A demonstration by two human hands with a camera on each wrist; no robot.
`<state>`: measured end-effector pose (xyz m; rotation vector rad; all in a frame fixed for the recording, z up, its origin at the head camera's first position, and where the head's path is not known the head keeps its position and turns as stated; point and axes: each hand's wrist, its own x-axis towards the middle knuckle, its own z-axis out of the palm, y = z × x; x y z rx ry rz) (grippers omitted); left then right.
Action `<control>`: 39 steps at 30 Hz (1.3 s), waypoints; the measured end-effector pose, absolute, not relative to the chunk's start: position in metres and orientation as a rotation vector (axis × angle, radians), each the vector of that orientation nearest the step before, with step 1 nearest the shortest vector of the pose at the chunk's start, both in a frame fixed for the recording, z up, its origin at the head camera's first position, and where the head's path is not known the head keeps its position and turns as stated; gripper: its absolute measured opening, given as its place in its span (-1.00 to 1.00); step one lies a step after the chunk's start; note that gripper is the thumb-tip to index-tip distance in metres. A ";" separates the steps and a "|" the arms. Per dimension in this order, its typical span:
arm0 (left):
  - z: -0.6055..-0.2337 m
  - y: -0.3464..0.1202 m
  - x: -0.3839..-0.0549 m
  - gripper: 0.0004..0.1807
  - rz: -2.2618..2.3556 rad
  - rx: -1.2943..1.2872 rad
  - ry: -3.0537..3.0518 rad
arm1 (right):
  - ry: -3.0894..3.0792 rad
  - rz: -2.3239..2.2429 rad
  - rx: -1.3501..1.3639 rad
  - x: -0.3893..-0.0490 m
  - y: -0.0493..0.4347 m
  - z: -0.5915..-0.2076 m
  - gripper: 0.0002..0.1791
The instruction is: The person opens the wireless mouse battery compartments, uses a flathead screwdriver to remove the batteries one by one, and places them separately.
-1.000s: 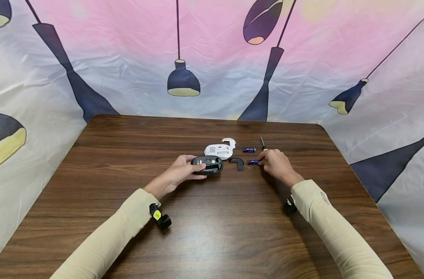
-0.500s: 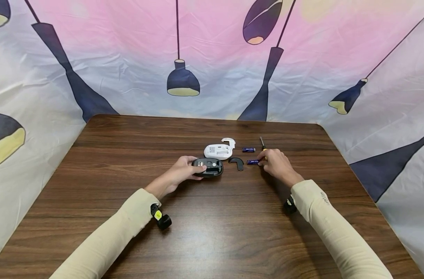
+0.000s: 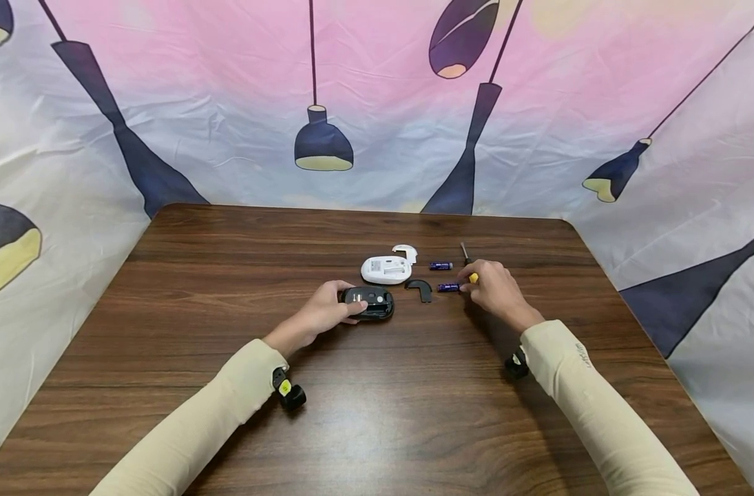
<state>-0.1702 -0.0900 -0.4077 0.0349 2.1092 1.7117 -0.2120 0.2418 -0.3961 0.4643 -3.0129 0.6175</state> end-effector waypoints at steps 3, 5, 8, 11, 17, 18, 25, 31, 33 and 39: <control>-0.406 -0.090 -0.168 -0.46 1.645 0.045 2.199 | -2.987 0.615 0.470 -0.211 0.242 -0.395 -0.79; -0.405 -0.091 -0.167 -0.46 1.592 0.059 2.274 | -2.975 0.598 0.471 -0.210 0.242 -0.394 -0.78; -0.403 -0.092 -0.167 -0.44 1.480 0.079 2.407 | -2.972 0.591 0.472 -0.209 0.241 -0.393 -0.78; -0.403 -0.094 -0.167 -0.42 1.350 0.092 2.528 | -2.969 0.582 0.476 -0.209 0.241 -0.392 -0.79; -0.402 -0.097 -0.168 -0.41 1.224 0.113 2.609 | -2.960 0.583 0.477 -0.208 0.239 -0.390 -0.81; -0.402 -0.098 -0.168 -0.41 1.216 0.120 2.616 | -2.960 0.588 0.478 -0.208 0.239 -0.390 -0.81; -0.403 -0.100 -0.169 -0.43 1.092 0.209 2.731 | -2.964 0.593 0.476 -0.206 0.237 -0.389 -0.83; -0.401 -0.103 -0.170 -0.40 1.056 0.282 2.758 | -2.964 0.601 0.485 -0.206 0.238 -0.385 -0.82; -0.400 -0.106 -0.169 -0.37 1.060 0.289 2.753 | -2.953 0.616 0.491 -0.205 0.239 -0.382 -0.80; -0.393 -0.123 -0.161 -0.27 1.035 0.239 2.807 | -2.828 0.657 0.491 -0.197 0.247 -0.372 -0.80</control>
